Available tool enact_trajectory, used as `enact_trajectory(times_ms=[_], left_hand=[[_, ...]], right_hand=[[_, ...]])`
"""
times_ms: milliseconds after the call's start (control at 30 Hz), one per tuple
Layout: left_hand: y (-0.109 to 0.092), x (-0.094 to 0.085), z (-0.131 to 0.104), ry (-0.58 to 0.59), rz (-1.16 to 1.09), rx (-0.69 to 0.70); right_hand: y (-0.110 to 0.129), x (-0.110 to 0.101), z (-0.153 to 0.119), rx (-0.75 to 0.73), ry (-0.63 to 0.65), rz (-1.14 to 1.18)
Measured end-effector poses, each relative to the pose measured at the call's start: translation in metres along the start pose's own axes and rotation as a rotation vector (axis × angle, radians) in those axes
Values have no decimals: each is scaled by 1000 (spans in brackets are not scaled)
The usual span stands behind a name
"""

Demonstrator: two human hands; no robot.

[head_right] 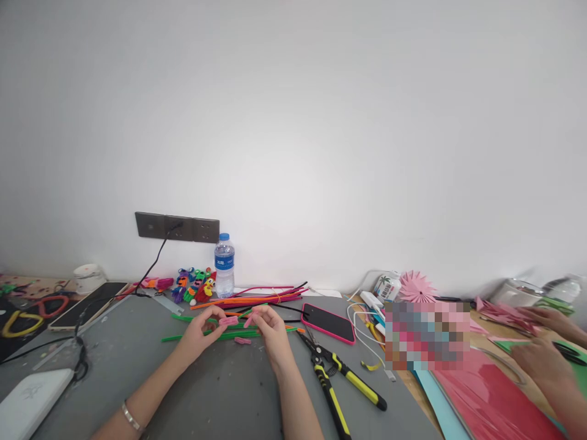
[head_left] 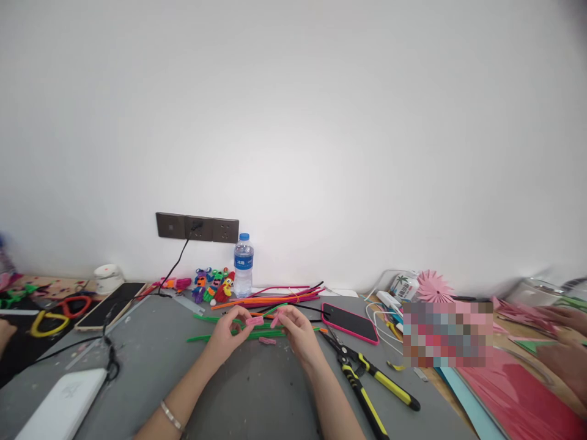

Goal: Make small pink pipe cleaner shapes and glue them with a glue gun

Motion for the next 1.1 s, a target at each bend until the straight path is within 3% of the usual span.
enact_trajectory(times_ms=[367,800,967,1100], left_hand=[[20,-1,5,20,-179,-56],[27,-3,6,-8,-157,-84],[25,-6,6,-26,-151,-104],[18,-2,4,1,-166,-94]], right_hand=[[-9,-6,1,42,-78,43],[-9,-6,-3,81,-73,65],[-1,-10,0,-2,-76,-75],[14,-1,1,-113,-32,-190]])
Point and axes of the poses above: each hand's wrist, its own z-axis towards the middle knuckle, its own x-axis out of the palm, y = z × x, the point moved 10 cm from there along z, towards the middle knuckle, and after that the axes turned 10 degrees about -x, right-handed, at the moved point
